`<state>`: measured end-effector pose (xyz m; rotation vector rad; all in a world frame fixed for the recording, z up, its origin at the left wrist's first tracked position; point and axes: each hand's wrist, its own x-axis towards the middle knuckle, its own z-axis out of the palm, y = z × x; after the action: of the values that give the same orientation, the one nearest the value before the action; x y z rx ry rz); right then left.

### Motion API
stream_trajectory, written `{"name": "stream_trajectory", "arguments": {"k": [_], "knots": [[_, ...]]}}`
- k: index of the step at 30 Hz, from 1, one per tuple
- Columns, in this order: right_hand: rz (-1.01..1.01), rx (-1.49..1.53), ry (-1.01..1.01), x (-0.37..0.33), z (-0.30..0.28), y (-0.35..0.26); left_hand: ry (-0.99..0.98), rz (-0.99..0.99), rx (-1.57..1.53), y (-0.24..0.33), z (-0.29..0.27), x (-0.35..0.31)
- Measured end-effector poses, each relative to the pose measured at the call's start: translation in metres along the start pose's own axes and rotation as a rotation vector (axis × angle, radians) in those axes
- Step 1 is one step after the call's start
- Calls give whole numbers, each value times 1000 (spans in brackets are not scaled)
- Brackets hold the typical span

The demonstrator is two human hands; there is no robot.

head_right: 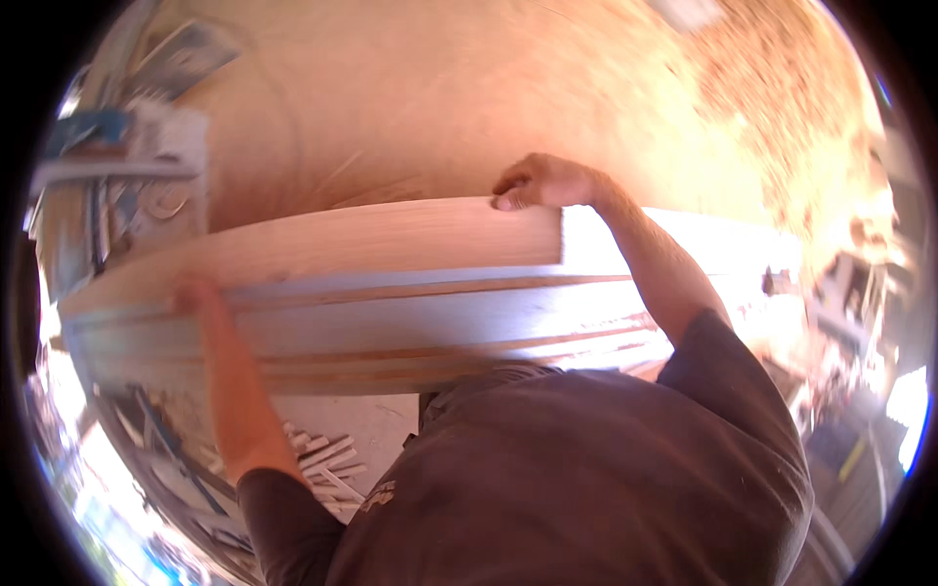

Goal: The person positions wooden planks on the table of a sliding table saw, aligns them with the fence, and pushes them through the rotating blade to cut them to size. They repeat this for multiple planks, occasionally using a measuring tape to check dimensions.

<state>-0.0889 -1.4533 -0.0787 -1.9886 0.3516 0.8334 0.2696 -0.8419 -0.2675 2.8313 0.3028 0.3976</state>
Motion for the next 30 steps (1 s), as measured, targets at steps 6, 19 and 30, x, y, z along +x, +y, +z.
{"name": "stream_trajectory", "arguments": {"k": [6, 19, 30], "knots": [[-66, 474, 225, -69, 24, 77, -16, 142, 142, -11, -6, 24], [-1048, -228, 932, -52, 116, 24, -150, 294, 535, 47, -79, 7], [-974, -256, 909, -41, 118, 25, -107, -382, -448, 85, -76, -5]]}}
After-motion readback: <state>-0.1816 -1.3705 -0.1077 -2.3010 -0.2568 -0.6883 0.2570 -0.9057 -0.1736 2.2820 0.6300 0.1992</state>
